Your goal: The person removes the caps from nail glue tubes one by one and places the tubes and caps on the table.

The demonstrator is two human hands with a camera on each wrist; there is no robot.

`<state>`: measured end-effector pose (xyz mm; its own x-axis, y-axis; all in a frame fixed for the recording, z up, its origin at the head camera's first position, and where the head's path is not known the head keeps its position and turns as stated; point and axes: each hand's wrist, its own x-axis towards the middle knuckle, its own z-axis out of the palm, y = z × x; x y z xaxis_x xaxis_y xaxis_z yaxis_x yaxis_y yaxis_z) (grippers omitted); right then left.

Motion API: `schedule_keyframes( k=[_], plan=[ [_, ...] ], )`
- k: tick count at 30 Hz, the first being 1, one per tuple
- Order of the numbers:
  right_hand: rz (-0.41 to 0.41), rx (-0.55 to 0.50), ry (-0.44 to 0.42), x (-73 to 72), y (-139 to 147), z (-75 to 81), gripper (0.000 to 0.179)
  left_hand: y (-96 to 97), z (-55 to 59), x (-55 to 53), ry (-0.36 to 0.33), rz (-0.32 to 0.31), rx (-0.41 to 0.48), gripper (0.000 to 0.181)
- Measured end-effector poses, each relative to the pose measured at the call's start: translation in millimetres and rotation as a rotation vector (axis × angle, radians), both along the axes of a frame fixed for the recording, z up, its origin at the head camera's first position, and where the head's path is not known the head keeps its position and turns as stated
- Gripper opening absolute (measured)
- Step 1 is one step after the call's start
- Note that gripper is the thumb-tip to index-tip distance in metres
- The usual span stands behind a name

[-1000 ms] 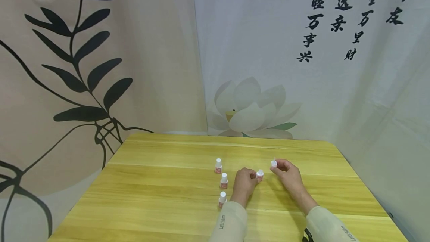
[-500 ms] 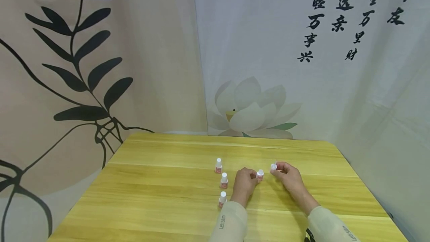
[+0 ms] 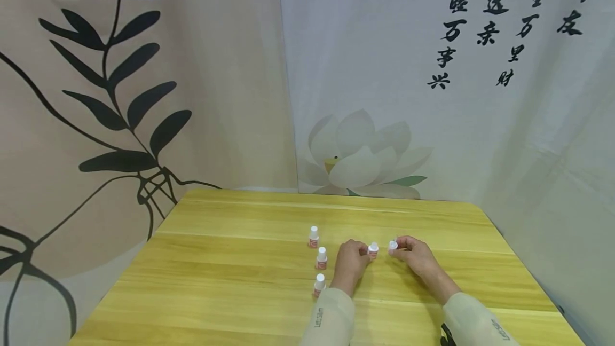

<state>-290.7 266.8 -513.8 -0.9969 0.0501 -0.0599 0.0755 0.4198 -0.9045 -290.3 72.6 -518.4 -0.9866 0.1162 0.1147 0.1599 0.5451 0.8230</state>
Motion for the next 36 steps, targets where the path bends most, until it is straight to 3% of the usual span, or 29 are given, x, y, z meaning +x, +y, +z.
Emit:
schedule_keyframes(
  k=[9, 20, 36],
  plan=[
    [0.030, 0.065, 0.009, 0.2, 1.7, -0.4, 0.027, 1.1, 2.7, 1.6, -0.022, 0.003, -0.003, 0.005],
    [0.036, 0.154, -0.001, 0.4, -2.2, -0.9, 0.025, 1.3, 3.8, 2.9, 0.009, 0.001, 0.013, 0.004],
    [0.046, 0.228, 0.021, 3.0, -4.0, 0.3, 0.026, 2.0, 3.0, 3.6, -0.036, 0.013, -0.012, 0.010]
  ],
)
